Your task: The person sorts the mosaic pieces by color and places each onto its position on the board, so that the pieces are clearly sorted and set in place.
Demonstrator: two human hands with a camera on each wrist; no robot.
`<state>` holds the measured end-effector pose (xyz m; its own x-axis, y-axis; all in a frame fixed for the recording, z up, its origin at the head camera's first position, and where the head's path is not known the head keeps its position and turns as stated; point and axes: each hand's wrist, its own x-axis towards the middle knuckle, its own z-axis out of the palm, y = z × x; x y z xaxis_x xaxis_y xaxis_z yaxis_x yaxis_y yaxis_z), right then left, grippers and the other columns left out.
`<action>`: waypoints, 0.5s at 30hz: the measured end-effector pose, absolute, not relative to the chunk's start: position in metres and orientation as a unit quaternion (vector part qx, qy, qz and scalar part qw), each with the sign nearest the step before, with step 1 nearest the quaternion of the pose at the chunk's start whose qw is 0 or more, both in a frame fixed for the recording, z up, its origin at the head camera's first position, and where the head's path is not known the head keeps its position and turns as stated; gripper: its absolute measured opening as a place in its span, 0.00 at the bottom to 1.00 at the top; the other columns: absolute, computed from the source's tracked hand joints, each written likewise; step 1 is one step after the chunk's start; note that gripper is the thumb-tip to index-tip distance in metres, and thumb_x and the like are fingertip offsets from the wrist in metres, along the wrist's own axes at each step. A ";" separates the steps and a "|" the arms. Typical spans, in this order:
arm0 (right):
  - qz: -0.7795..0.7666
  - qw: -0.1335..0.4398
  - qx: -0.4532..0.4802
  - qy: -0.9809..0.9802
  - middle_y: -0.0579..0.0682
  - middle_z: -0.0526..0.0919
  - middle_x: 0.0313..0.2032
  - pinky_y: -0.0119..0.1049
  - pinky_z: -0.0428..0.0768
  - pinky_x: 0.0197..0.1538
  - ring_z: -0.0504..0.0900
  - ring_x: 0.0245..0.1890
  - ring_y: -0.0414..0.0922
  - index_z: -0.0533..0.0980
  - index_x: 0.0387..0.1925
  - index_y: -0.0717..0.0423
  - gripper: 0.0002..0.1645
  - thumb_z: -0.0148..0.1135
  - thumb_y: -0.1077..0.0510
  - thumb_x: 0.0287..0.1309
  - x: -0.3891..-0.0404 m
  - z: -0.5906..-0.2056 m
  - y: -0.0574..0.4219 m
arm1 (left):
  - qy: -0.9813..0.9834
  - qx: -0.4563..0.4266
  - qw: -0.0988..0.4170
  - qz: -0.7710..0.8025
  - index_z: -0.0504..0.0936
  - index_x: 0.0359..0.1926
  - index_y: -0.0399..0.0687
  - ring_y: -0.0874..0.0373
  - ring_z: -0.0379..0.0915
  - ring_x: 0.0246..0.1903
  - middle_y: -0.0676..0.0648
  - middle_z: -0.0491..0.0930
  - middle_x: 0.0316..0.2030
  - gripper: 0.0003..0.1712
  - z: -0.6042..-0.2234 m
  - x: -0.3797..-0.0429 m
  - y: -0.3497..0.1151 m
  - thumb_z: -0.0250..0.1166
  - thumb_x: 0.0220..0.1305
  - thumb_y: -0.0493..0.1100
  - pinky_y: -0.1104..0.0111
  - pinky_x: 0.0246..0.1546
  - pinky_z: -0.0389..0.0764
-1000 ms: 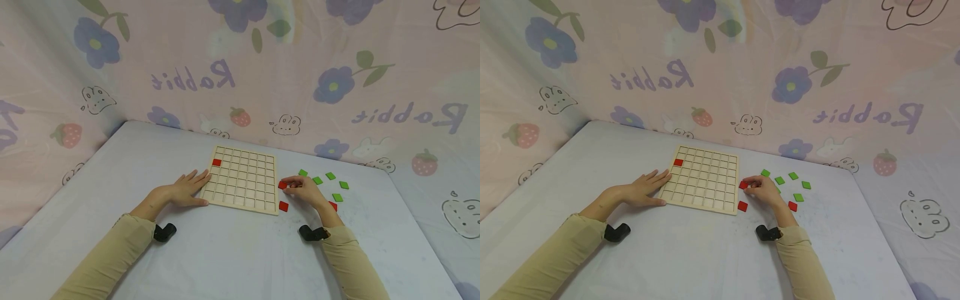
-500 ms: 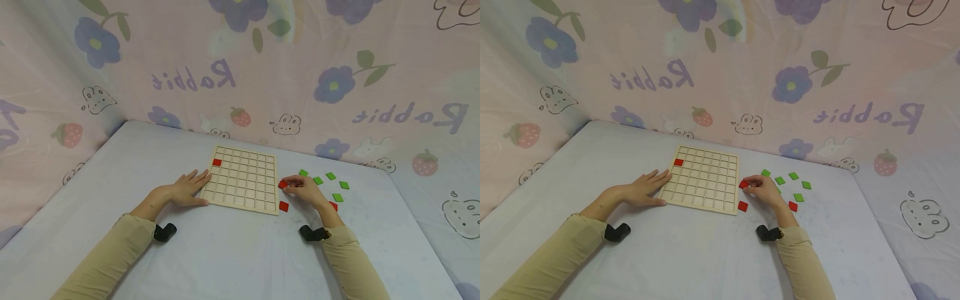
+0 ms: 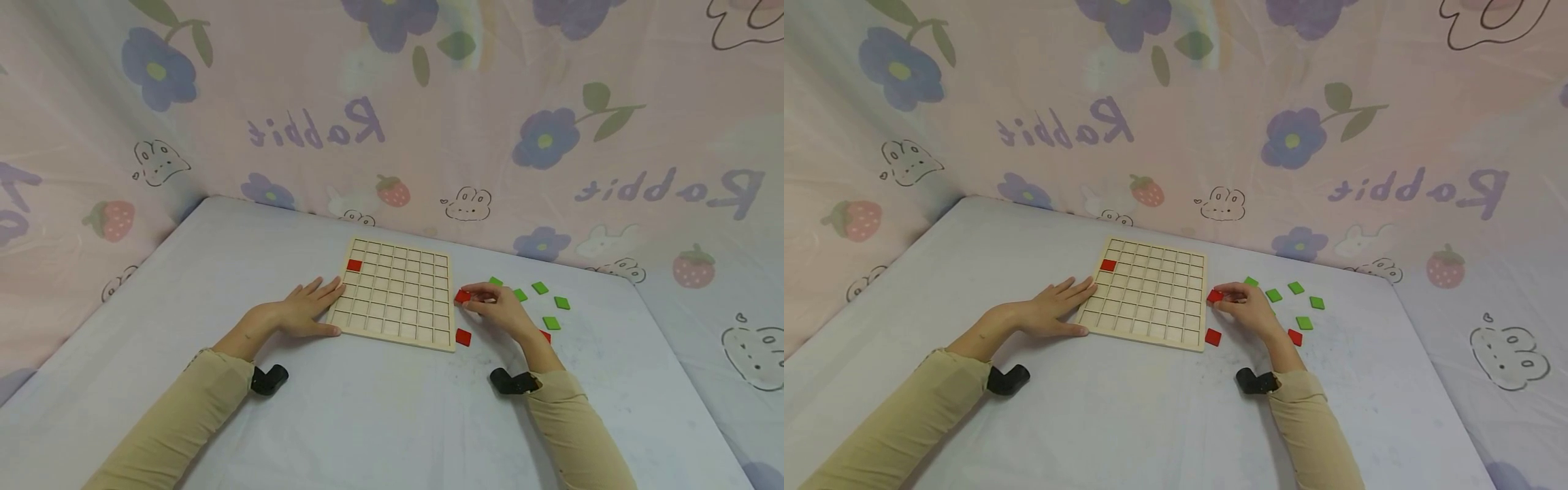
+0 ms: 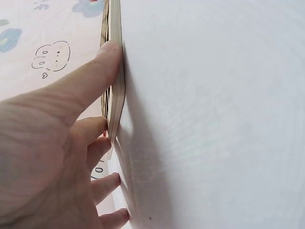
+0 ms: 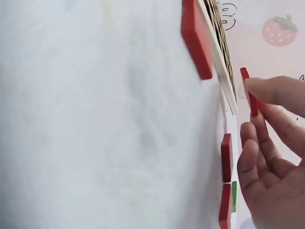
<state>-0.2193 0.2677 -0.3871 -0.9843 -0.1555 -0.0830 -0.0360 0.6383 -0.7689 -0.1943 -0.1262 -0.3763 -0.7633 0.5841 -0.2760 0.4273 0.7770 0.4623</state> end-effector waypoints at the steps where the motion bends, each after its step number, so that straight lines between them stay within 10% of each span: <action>1: -0.422 0.071 -0.052 0.902 0.55 0.80 0.41 0.32 0.78 0.35 0.75 0.42 0.48 0.78 0.54 0.58 0.23 0.67 0.56 0.57 -0.220 -0.387 0.267 | 0.920 0.275 0.207 0.190 0.43 0.75 0.41 0.33 0.27 0.73 0.39 0.36 0.76 0.48 -0.376 -0.194 -0.126 0.58 0.67 0.57 0.38 0.69 0.35; 15: -0.435 0.067 -0.075 0.895 0.59 0.79 0.46 0.36 0.81 0.37 0.77 0.46 0.51 0.77 0.55 0.57 0.23 0.66 0.56 0.58 -0.223 -0.383 0.255 | 0.919 0.274 0.206 0.192 0.43 0.75 0.41 0.33 0.27 0.73 0.39 0.36 0.76 0.49 -0.376 -0.192 -0.126 0.58 0.67 0.58 0.38 0.69 0.34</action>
